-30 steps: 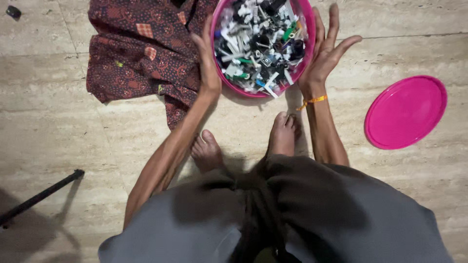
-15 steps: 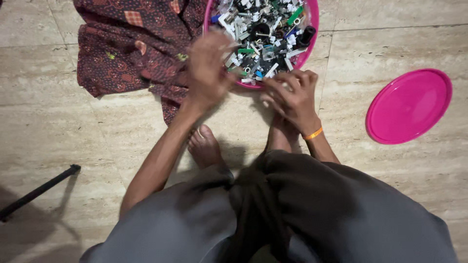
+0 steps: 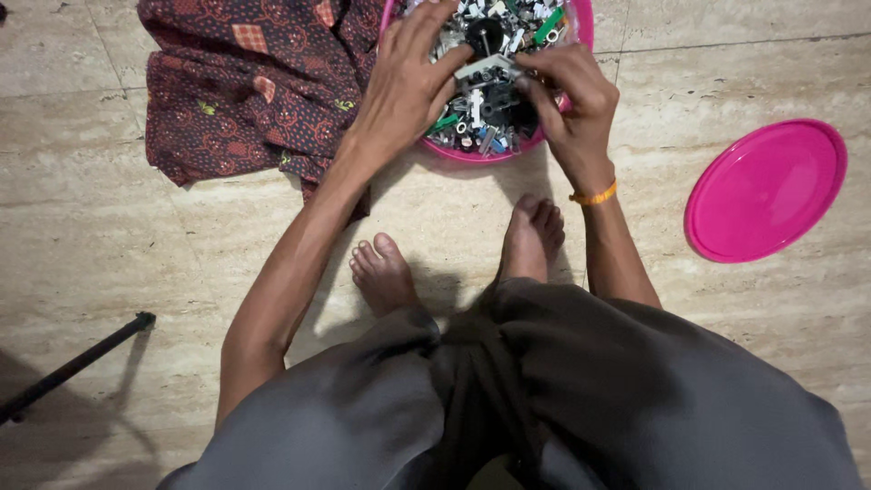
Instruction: The person gathers small metal hardware pieces from a patterned cloth on the floor and transfers them into a pink plastic container. They repeatedly scoop the items by hand and place them into the container, then close the lid.
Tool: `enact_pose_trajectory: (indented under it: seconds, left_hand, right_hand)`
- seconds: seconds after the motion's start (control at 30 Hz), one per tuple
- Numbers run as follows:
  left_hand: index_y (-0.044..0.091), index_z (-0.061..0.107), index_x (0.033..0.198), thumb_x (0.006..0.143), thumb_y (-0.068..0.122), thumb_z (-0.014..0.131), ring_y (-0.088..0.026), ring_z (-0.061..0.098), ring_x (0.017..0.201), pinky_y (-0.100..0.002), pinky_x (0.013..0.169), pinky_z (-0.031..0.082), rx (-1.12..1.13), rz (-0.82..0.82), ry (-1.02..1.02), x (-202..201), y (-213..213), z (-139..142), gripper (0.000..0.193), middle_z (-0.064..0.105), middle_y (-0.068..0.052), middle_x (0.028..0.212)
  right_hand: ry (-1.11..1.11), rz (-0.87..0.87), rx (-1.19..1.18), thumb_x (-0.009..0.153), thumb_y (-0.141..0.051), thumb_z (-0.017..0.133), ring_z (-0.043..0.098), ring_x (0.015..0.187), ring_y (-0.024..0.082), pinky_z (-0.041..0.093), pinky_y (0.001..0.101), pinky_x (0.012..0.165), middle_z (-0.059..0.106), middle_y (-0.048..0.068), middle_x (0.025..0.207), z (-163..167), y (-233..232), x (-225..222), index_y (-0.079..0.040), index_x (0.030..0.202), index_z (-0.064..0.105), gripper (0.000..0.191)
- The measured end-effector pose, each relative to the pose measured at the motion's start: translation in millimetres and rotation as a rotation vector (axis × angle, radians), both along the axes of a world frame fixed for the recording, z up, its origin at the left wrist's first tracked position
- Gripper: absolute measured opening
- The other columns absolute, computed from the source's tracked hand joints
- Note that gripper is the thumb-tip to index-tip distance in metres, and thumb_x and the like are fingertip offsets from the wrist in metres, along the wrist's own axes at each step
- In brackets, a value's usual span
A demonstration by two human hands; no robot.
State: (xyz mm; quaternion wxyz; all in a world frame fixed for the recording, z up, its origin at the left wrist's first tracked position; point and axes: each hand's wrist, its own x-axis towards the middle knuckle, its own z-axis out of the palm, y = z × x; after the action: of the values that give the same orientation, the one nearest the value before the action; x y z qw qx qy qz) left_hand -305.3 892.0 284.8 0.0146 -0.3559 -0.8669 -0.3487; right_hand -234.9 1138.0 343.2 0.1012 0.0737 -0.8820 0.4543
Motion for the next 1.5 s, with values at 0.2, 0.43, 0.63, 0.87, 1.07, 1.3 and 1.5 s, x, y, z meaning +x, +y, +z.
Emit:
enact_pose_trajectory:
  seconds: [0.2,0.43,0.63,0.87,1.07,1.3,1.5]
  left_hand:
    - [0.010,0.055,0.153,0.110,0.015,0.067,-0.031,0.037,0.154,-0.049,0.130,0.030,0.048,0.170,-0.077,10.7,2.4,8.4,0.045,0.041,-0.015,0.166]
    - [0.018,0.039,0.163,0.107,0.055,0.062,-0.042,0.020,0.153,-0.062,0.125,0.012,-0.223,-0.106,0.076,-3.0,41.2,33.2,0.071,0.030,-0.018,0.167]
    - [0.018,0.034,0.168,0.110,0.056,0.062,-0.042,0.021,0.156,-0.058,0.130,0.011,-0.267,-0.073,-0.125,-12.8,25.4,38.8,0.075,0.028,-0.022,0.166]
    - [-0.005,0.034,0.158,0.110,0.054,0.055,-0.038,0.033,0.151,-0.052,0.126,0.016,-0.119,-0.163,-0.152,-22.6,28.1,37.7,0.079,0.039,-0.026,0.161]
    - [0.001,0.045,0.157,0.116,0.046,0.051,-0.036,0.036,0.155,-0.050,0.132,0.021,0.033,-0.082,-0.224,-28.3,15.9,37.1,0.061,0.043,-0.020,0.162]
    - [0.018,0.061,0.151,0.111,0.040,0.061,-0.040,0.027,0.154,-0.057,0.127,0.015,-0.040,-0.131,-0.062,-5.9,-11.1,27.1,0.046,0.037,-0.022,0.165]
    - [0.016,0.077,0.121,0.108,0.035,0.067,-0.038,0.034,0.153,-0.055,0.128,0.022,0.113,-0.071,-0.105,-3.6,-9.5,25.7,0.026,0.044,-0.017,0.162]
  right_hand:
    - [0.090,-0.159,0.058,0.115,-0.011,0.065,0.069,0.129,0.026,0.060,0.0366,0.102,0.068,0.013,0.143,3.6,2.5,-7.0,-0.007,0.144,0.067,0.029]
    - [0.022,-0.326,0.287,0.115,-0.028,0.062,0.056,0.144,0.031,0.045,0.0485,0.124,0.063,0.016,0.148,-43.8,49.2,39.4,-0.006,0.143,0.065,0.036]
    - [-0.406,-0.726,0.768,0.108,-0.064,0.066,0.024,0.157,0.046,0.025,0.0647,0.127,0.024,0.028,0.170,-56.6,169.1,120.9,-0.008,0.167,0.033,0.089]
    - [-0.594,-0.695,0.847,0.108,-0.049,0.062,0.021,0.154,0.049,0.019,0.0714,0.113,0.026,0.025,0.171,-90.2,158.4,194.7,-0.006,0.169,0.034,0.080]
    - [-0.162,-0.497,0.741,0.110,-0.011,0.071,0.058,0.124,0.037,0.049,0.0497,0.106,0.065,0.017,0.139,-85.4,136.7,158.7,-0.002,0.134,0.069,0.025]
    - [0.165,-0.650,0.502,0.103,0.000,0.061,0.066,0.108,0.024,0.056,0.0370,0.092,0.068,0.010,0.115,-49.2,121.1,102.6,-0.003,0.119,0.071,0.019]
    - [0.424,-0.866,0.021,0.115,-0.015,0.053,0.043,0.077,0.013,0.040,0.0296,0.070,0.047,0.001,0.095,-6.4,179.7,93.1,-0.007,0.098,0.047,0.020]
